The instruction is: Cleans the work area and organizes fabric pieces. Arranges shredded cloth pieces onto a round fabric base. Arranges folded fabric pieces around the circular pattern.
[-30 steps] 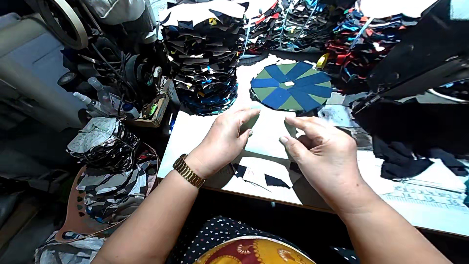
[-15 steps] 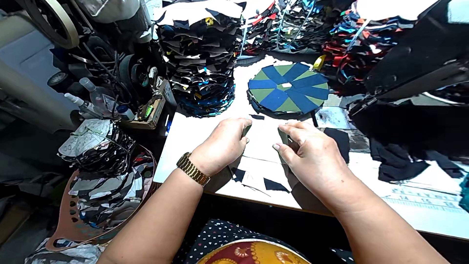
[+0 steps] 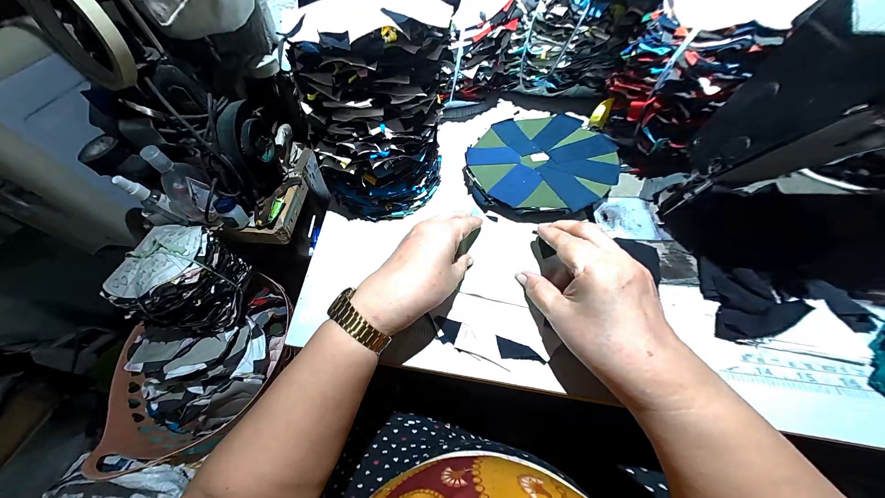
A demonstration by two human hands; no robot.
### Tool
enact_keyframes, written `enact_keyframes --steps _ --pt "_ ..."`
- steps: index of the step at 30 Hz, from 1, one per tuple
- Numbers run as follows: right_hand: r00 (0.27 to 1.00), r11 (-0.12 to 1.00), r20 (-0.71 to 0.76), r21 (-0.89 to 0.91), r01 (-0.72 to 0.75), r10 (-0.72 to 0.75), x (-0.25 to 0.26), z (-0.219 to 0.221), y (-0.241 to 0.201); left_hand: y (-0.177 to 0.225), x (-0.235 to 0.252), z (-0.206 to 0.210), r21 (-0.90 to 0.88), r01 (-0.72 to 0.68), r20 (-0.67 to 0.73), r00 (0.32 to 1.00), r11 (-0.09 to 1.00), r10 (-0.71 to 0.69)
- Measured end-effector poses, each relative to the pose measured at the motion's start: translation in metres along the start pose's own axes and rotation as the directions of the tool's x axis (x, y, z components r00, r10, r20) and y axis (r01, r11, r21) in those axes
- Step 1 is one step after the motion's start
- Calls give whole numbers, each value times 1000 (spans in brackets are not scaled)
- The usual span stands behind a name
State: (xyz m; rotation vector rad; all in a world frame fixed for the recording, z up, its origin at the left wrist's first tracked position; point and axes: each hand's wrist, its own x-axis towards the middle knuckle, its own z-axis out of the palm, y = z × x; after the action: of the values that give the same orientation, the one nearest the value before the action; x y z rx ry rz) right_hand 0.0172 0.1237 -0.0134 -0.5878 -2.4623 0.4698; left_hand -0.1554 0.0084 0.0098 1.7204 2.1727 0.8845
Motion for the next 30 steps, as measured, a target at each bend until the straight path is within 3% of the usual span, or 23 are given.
enact_keyframes --steps 8,16,21,25,28,30 --pt "997 999 71 21 -32 30 0 -4 7 2 0 -3 7 -58 -18 998 998 58" --pt "997 998 75 69 7 -12 4 -4 13 10 -9 -6 -57 -351 -132 930 935 342" --pt "999 991 -9 124 42 -41 8 -3 21 12 -10 -7 -68 -434 -149 895 898 421" --pt "997 950 -55 310 -26 45 6 -4 27 4 -8 -5 -100 -394 -170 912 914 374" --pt "983 808 18 567 -162 184 7 -9 24 -3 -7 -1 -102 -324 -184 935 940 302" --pt "975 741 24 645 -185 223 8 -9 20 -5 -6 2 -128 -285 -193 947 950 258"
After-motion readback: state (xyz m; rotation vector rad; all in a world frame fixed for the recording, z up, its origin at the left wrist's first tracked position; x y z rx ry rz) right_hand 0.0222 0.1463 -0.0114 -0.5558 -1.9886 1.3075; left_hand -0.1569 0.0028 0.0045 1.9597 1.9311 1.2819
